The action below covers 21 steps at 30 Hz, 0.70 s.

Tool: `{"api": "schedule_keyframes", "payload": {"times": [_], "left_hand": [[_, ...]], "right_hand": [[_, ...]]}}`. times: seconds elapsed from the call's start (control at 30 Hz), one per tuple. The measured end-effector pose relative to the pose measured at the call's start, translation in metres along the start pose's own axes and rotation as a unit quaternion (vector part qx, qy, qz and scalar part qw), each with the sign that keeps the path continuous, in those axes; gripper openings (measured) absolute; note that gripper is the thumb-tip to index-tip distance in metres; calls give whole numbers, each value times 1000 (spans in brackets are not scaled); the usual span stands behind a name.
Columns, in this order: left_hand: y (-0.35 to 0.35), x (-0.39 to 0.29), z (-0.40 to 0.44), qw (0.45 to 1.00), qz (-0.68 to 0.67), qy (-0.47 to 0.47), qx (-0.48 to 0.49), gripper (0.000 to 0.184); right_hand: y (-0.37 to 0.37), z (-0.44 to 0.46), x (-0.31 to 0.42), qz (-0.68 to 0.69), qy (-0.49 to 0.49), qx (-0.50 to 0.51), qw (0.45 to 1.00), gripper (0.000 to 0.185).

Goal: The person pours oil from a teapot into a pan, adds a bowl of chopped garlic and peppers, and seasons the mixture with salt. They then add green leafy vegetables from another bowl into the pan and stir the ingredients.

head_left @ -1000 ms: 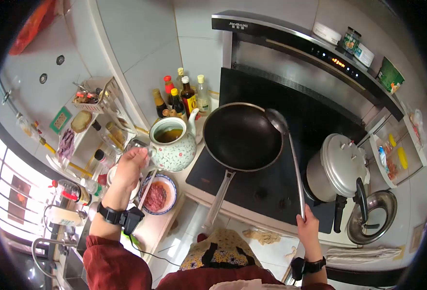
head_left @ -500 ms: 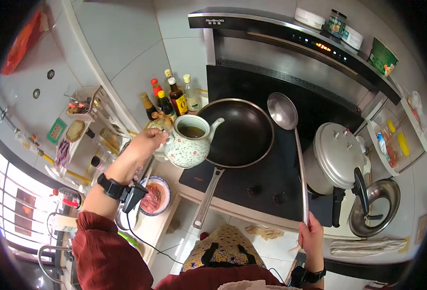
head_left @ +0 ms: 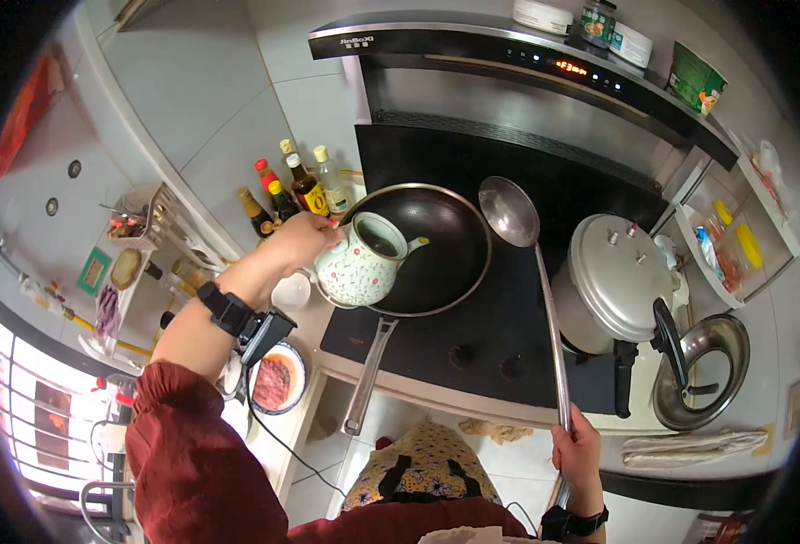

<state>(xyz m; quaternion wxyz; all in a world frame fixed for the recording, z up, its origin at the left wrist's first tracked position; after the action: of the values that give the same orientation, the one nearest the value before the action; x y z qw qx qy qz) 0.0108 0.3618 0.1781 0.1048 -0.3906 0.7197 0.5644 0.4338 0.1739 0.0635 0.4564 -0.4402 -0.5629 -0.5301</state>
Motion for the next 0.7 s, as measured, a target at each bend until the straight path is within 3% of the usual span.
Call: {"api": "schedule_keyframes", "payload": {"times": [0.13, 0.33, 0.43, 0.7], "left_hand": [[-7, -9, 20, 999, -46, -10, 9, 26], [-4, -17, 39, 999, 48, 6, -9, 27], [2, -8, 47, 997, -67, 43, 3, 27], [32, 19, 64, 998, -6, 54, -45, 26]], "right_hand": [[4, -5, -4, 12, -12, -6, 1000, 42], [8, -11, -7, 17, -39, -25, 999, 42], [9, -13, -6, 15, -37, -24, 999, 43], [9, -11, -6, 1, -35, -23, 999, 43]]}}
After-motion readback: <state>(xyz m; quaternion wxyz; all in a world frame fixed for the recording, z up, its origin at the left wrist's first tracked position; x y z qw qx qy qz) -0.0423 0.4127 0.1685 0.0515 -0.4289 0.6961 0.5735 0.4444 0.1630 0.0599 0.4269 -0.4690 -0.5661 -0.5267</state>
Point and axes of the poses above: each hand's wrist, its own z-axis towards the middle knuckle, its own y-axis out of the back of the hand, x = y × z, the point moved 10 cm from there along z, towards the middle knuckle, and after that the axes turned 14 degrees about y, right-handed, at the moved point
